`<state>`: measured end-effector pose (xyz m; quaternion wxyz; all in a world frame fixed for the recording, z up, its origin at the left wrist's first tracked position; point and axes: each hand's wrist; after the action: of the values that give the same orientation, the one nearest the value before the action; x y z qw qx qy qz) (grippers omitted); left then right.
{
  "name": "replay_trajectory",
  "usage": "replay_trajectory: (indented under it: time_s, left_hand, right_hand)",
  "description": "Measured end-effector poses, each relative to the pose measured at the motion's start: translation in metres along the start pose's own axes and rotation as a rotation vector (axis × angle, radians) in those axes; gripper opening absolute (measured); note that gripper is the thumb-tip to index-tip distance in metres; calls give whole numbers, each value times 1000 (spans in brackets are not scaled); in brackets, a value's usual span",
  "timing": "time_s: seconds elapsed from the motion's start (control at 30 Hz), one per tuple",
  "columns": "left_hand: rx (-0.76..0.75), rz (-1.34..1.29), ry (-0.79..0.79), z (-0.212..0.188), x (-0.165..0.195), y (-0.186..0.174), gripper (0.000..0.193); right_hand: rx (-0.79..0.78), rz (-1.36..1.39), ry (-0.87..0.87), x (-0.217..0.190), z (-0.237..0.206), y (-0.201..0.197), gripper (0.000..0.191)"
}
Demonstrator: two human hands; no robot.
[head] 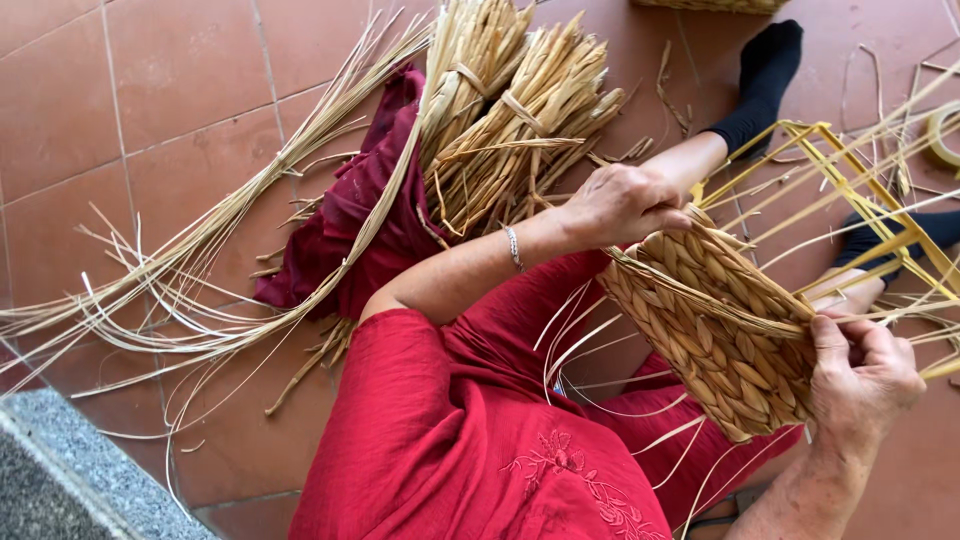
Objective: The person weaves a basket by hand using dried palm leaves, interlacing them through a metal frame. They trim excess strands with scissors and continue weaving the sides of the basket.
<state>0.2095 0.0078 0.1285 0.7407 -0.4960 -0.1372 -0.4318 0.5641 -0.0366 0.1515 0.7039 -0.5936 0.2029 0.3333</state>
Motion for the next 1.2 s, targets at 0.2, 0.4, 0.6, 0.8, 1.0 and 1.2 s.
replay_trajectory:
  time_s: [0.2, 0.4, 0.6, 0.8, 1.0, 1.2]
  left_hand:
    - [-116, -66, -129, 37, -27, -32, 46]
    - [-157, -73, -296, 30, -57, -34, 56]
    - [-77, 29, -798, -33, -129, -103, 41]
    - [99, 249, -705, -88, -153, -123, 12]
    - [139, 456, -390, -65, -140, -67, 20]
    - [66, 733, -211, -44, -147, -44, 17]
  right_hand:
    - [-12, 297, 113, 38, 1, 15, 11]
    - [-26, 355, 160, 22, 8, 9, 10]
    - [-37, 568, 222, -3, 4, 3, 20]
    - [-36, 578, 192, 6, 11, 9, 11]
    - [-12, 584, 201, 8, 4, 8, 9]
    - [20, 537, 154, -18, -1, 14, 12]
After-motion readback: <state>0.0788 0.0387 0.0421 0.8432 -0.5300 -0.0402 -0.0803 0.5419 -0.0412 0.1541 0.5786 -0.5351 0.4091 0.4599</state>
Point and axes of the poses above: each hand's wrist, its own z-axis towards the middle knuckle, its own y-axis out of the palm, x = y × z, and after that the axes turned 3 degrees about -x, right-handed
